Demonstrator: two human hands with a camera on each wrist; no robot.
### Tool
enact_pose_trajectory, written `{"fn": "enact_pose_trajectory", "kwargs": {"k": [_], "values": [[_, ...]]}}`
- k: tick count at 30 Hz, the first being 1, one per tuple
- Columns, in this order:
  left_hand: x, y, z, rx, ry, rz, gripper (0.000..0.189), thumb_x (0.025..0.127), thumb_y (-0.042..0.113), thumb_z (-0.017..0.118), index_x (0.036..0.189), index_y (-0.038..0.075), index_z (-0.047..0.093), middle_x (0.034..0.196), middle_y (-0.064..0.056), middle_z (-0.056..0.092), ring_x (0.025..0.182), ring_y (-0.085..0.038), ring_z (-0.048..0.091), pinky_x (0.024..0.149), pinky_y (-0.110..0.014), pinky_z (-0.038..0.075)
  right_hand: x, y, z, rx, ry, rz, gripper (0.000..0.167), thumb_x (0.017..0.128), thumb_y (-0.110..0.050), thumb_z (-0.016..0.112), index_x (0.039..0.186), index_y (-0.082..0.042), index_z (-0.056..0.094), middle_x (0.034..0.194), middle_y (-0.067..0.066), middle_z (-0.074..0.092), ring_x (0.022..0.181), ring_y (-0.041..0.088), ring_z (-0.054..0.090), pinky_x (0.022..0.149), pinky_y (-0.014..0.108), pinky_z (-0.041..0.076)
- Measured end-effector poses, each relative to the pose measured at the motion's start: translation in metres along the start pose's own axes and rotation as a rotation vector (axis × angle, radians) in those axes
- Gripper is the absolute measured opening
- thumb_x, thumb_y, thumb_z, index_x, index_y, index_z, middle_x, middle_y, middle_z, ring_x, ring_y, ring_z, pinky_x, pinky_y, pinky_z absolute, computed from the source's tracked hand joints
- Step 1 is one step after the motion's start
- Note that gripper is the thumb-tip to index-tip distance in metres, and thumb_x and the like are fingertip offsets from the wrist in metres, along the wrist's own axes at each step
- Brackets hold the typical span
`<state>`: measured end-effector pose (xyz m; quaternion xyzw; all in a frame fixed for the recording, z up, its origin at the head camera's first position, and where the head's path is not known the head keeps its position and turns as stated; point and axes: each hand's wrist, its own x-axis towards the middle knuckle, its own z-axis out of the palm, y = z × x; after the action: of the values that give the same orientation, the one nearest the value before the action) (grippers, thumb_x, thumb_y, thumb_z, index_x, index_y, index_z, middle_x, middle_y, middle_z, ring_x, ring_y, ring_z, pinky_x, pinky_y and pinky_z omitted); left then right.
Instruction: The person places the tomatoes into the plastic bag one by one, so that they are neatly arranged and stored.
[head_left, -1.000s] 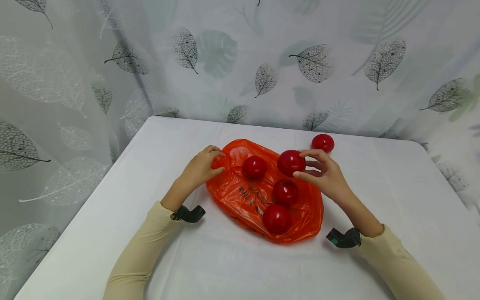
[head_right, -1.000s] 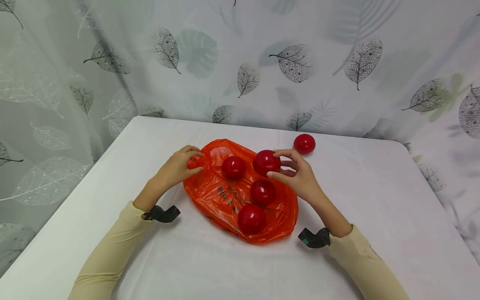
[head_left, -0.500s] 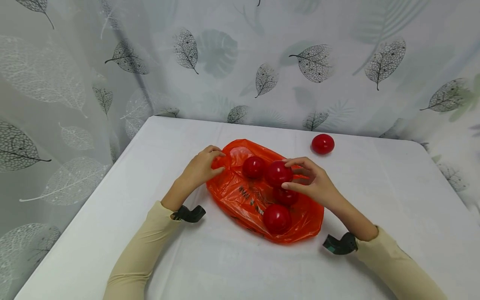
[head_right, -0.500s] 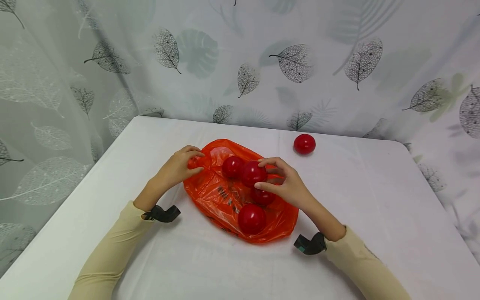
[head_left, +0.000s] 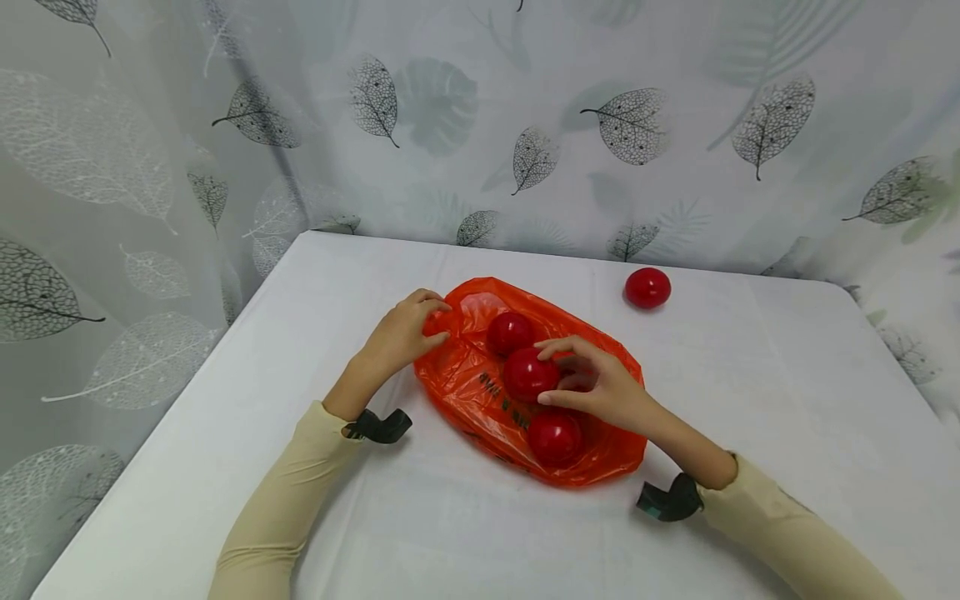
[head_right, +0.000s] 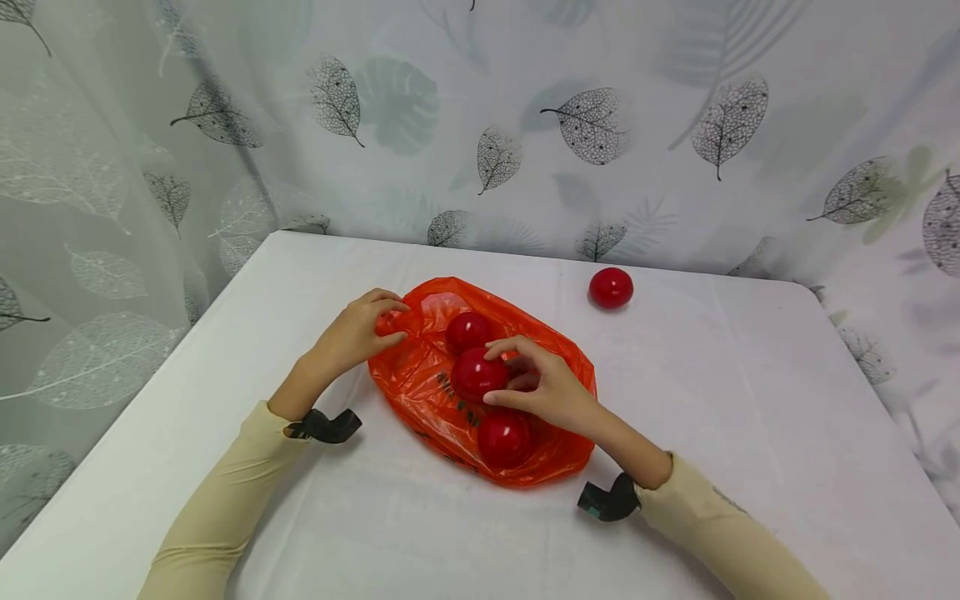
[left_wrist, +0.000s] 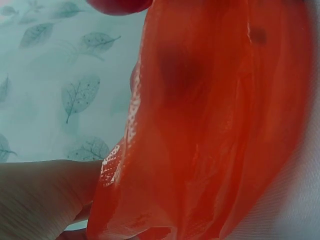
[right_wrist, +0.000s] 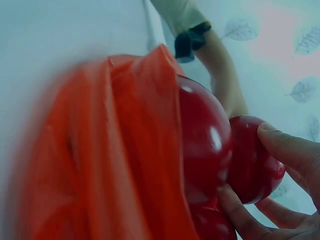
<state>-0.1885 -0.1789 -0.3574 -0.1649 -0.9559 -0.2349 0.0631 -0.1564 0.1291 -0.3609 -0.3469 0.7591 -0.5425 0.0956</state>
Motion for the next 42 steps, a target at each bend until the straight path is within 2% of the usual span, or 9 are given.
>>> {"fn": "enact_pose_trajectory", "kwargs": {"k": [9, 20, 25, 42], "values": [[0.0, 0.0, -0.001, -0.004, 0.009, 0.0, 0.036, 0.084, 0.011, 0.076, 0.116, -0.003, 0.066, 0.122, -0.017, 0.059, 0.11, -0.031, 0.06, 0.096, -0.043, 0.05, 0.0, 0.005, 0.016, -0.026, -0.097, -0.03, 0.044, 0.081, -0.005, 0.078, 0.119, -0.01, 0.057, 0.136, 0.012, 0.053, 0.115, 0.032, 0.057, 0.084, 0.032, 0.058], [0.001, -0.002, -0.001, -0.027, 0.02, 0.0, 0.035, 0.084, 0.01, 0.075, 0.116, -0.002, 0.067, 0.122, -0.018, 0.059, 0.113, -0.033, 0.058, 0.099, -0.044, 0.049, 0.0, 0.009, 0.027, -0.105, -0.131, -0.073, 0.044, 0.081, -0.01, 0.079, 0.119, -0.013, 0.057, 0.136, 0.01, 0.054, 0.118, 0.028, 0.056, 0.087, 0.033, 0.057], [0.001, -0.003, 0.0, -0.026, 0.024, 0.003, 0.035, 0.084, 0.009, 0.076, 0.115, -0.002, 0.067, 0.122, -0.018, 0.059, 0.114, -0.033, 0.058, 0.099, -0.043, 0.049, 0.001, 0.01, 0.032, -0.113, -0.156, -0.054, 0.044, 0.081, -0.012, 0.08, 0.119, -0.013, 0.058, 0.136, 0.009, 0.054, 0.121, 0.027, 0.054, 0.089, 0.033, 0.056], [0.001, -0.002, 0.0, -0.017, 0.012, -0.002, 0.034, 0.085, 0.011, 0.075, 0.115, -0.003, 0.067, 0.122, -0.018, 0.059, 0.114, -0.032, 0.058, 0.1, -0.043, 0.049, 0.004, 0.009, 0.037, -0.128, -0.204, 0.021, 0.042, 0.084, -0.017, 0.078, 0.12, -0.011, 0.055, 0.131, 0.01, 0.057, 0.113, 0.029, 0.058, 0.088, 0.036, 0.056]]}}
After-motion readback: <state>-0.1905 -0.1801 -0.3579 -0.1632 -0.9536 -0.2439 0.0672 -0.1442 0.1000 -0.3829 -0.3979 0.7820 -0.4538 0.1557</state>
